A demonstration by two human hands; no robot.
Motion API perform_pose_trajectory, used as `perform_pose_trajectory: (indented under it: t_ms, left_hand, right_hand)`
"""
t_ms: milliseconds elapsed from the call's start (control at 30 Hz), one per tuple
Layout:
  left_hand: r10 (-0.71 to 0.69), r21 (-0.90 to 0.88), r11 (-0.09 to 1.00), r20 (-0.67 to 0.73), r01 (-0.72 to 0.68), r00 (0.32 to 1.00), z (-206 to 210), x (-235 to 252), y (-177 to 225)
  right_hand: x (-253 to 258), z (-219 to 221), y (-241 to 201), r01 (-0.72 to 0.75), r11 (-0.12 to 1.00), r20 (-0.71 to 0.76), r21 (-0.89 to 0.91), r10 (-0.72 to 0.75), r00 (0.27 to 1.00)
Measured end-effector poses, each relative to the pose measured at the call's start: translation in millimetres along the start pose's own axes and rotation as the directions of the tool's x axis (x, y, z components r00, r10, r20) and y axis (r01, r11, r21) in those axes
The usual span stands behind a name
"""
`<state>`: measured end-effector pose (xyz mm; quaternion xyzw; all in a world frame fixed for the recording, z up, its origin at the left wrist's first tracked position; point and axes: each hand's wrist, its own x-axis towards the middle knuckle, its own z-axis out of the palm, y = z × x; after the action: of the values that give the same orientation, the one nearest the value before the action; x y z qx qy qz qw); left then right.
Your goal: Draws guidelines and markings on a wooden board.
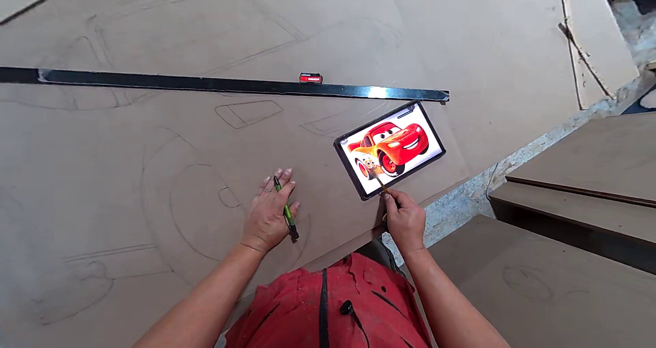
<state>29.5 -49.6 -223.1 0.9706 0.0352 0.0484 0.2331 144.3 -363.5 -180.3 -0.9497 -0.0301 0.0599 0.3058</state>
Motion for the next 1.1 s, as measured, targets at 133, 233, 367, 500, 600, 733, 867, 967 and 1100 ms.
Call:
perform_pose_trajectory:
  t_ms: [133,233,367,500,600,733,867,967,1100]
  left_hand:
    - [-0.001,0.000,1.000,0.005,0.001,1.000,-0.8,0.6,1.5]
    - [0.001,-0.018,1.000,-0.004,-0.001,1.000,-1.0,1.0,1.1]
    - [-0.005,-0.008,1.000,0.003,0.005,1.000,-1.5,1.5,1.2]
    - [0.001,-0.006,1.000,-0.004,-0.001,1.000,-0.5,1.5,0.5]
    - [0.001,-0.003,1.000,-0.007,-0.001,1.000,0.2,0.9,-0.9]
    - [-0.012,0.001,1.000,0.003,0.012,1.000,0.5,0.6,-0.5]
    - [-0.015,0.010,1.000,0.011,0.015,1.000,0.5,0.5,-0.8]
    - [-0.011,0.003,1.000,0.001,0.011,1.000,1.7,0.2,-2.5]
    - [-0.015,0.011,1.000,0.007,0.015,1.000,1.8,-0.7,-3.2]
  right_hand:
    - [-2.2,4.1,-3.7,0.012,1.000,0.006,-0.029,-0.012,1.000]
    - [-2.5,6.2,-5.4,0.009,1.000,-0.001,-0.024,-0.009,1.000]
    - [-2.8,6.1,-3.4,0.032,0.999,-0.021,0.006,-0.032,0.999]
    - [-1.9,2.9,-1.1,-0.007,0.999,-0.023,0.031,0.008,1.000]
    - [-1.1,1.0,1.8,-0.019,1.000,-0.031,0.012,0.020,0.999]
    - [-1.5,2.3,2.7,0.003,1.000,-0.043,-0.012,-0.004,0.999]
    - [-1.3,3.9,2.9,0.015,1.000,-0.062,-0.019,-0.016,0.998]
    - [-1.1,3.8,3.5,0.034,0.999,-0.065,-0.020,-0.035,0.997]
    - [-1.5,3.8,4.5,0.041,0.999,-0.061,-0.003,-0.041,0.997]
